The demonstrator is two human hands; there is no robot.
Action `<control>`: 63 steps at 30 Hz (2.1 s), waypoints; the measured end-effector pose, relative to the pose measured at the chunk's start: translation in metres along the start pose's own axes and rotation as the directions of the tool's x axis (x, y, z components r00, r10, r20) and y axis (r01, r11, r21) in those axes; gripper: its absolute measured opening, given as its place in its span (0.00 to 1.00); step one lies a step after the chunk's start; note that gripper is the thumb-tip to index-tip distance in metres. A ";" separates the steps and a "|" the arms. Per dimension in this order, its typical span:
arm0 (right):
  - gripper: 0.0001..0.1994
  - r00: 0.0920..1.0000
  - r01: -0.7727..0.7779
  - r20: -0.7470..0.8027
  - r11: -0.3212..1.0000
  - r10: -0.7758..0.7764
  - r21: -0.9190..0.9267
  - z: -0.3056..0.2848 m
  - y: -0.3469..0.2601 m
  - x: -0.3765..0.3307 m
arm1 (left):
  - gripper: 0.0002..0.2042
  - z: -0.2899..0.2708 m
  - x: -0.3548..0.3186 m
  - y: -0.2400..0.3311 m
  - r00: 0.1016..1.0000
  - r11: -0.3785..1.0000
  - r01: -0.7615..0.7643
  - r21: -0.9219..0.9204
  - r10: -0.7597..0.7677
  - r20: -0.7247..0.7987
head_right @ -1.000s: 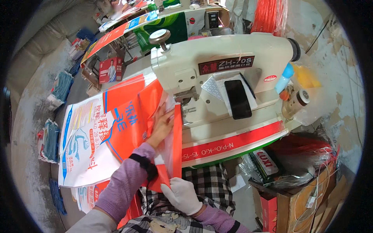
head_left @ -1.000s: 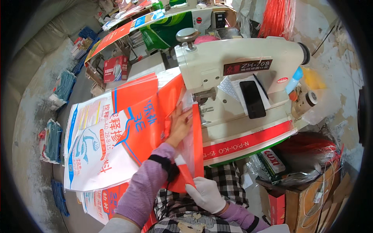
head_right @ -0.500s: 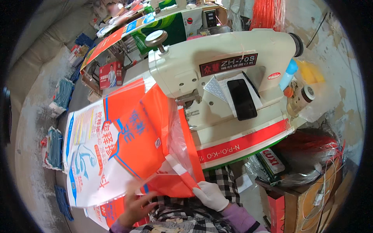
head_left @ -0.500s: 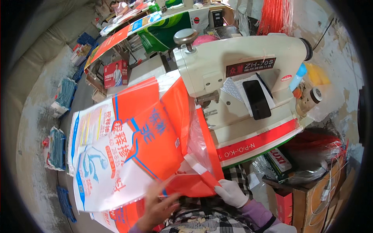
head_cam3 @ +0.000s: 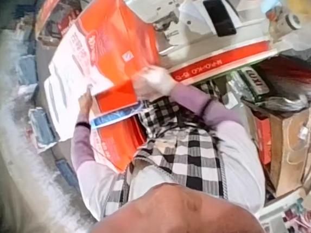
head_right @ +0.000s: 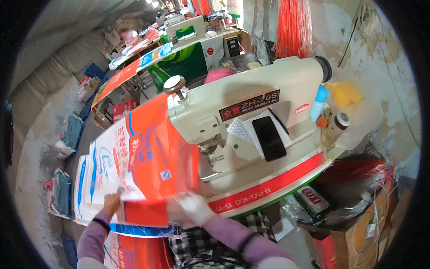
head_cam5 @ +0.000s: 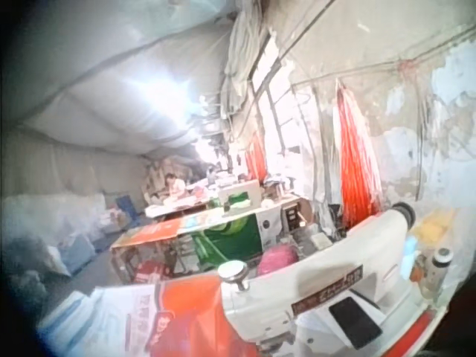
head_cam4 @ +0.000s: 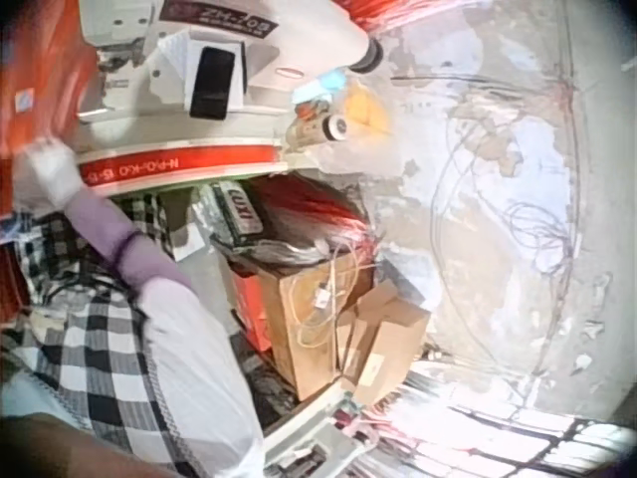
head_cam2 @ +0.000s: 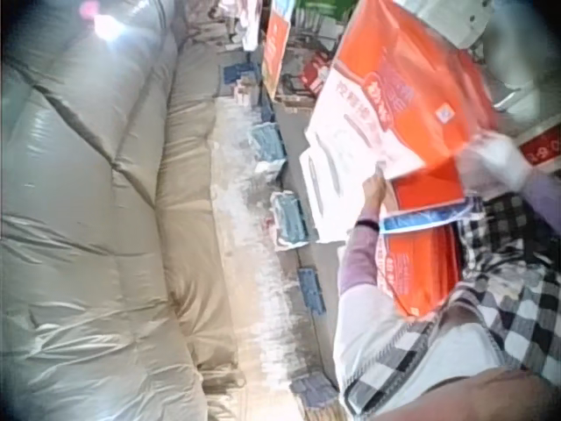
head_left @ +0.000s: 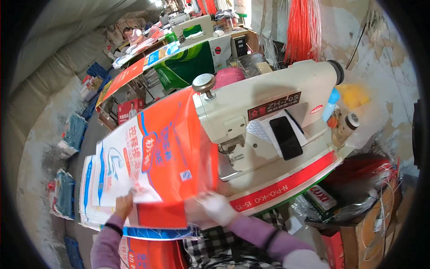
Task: The person inserts clear liners into plastic bags, feeds the top edges through a sewing machine, and stacks the finished bags, occasionally moving a wooden board.
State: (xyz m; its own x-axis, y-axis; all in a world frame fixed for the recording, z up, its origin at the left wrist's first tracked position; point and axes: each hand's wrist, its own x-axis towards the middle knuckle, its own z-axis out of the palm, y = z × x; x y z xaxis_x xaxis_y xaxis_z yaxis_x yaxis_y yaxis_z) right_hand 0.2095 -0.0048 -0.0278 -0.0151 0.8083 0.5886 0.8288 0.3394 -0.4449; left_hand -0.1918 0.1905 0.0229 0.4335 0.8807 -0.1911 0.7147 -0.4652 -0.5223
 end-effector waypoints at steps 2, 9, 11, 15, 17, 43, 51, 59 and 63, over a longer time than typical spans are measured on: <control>0.10 0.923 -0.075 0.367 0.989 0.116 -0.124 -0.013 -0.007 0.061 | 0.21 0.037 0.026 -0.024 0.996 0.997 0.060 0.040 -0.057 -0.074; 0.14 0.514 0.117 0.770 0.920 -0.377 0.373 -0.045 -0.083 0.046 | 0.29 0.131 -0.135 -0.121 0.599 -0.208 0.396 -0.895 -0.680 0.423; 0.09 0.888 0.345 0.340 0.937 -0.309 -0.049 -0.065 -0.069 0.084 | 0.37 0.112 -0.186 -0.045 0.636 -0.814 -0.001 -0.581 -0.449 0.628; 0.32 0.991 -0.087 0.098 0.995 0.091 -0.044 -0.024 -0.036 0.187 | 0.40 0.022 -0.232 0.127 0.445 -0.583 0.099 -0.806 -0.699 0.560; 0.30 0.727 -0.225 0.672 0.974 0.140 0.040 0.025 -0.027 0.164 | 0.32 0.003 -0.251 0.190 0.365 -0.679 0.176 -0.713 -0.628 0.688; 0.22 0.717 -0.393 0.695 0.789 -0.060 0.472 0.225 -0.158 -0.074 | 0.15 0.068 -0.461 0.251 -0.138 -0.807 -0.100 -0.582 -0.568 0.812; 0.10 0.422 0.034 0.769 0.857 -0.479 0.515 0.094 -0.136 -0.071 | 0.26 -0.063 -0.315 0.125 0.839 0.202 0.359 -0.911 -0.498 0.219; 0.14 0.210 0.046 0.859 0.882 -0.467 0.468 -0.027 -0.114 -0.050 | 0.14 -0.116 0.005 0.263 0.858 0.661 -0.174 -0.730 -0.262 -0.441; 0.10 0.851 0.343 0.256 0.855 -0.458 0.388 -0.076 -0.027 -0.004 | 0.09 -0.088 0.010 0.247 0.927 0.114 -0.173 -0.978 -0.316 -0.201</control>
State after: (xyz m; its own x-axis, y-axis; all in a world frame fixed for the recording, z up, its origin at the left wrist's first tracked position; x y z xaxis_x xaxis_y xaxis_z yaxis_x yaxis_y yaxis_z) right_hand 0.2295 -0.0544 0.0332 -0.5356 0.6559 0.5320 0.4867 0.7545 -0.4402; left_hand 0.0380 0.0763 -0.0347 0.2864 0.9456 0.1544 0.5437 -0.2931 0.7865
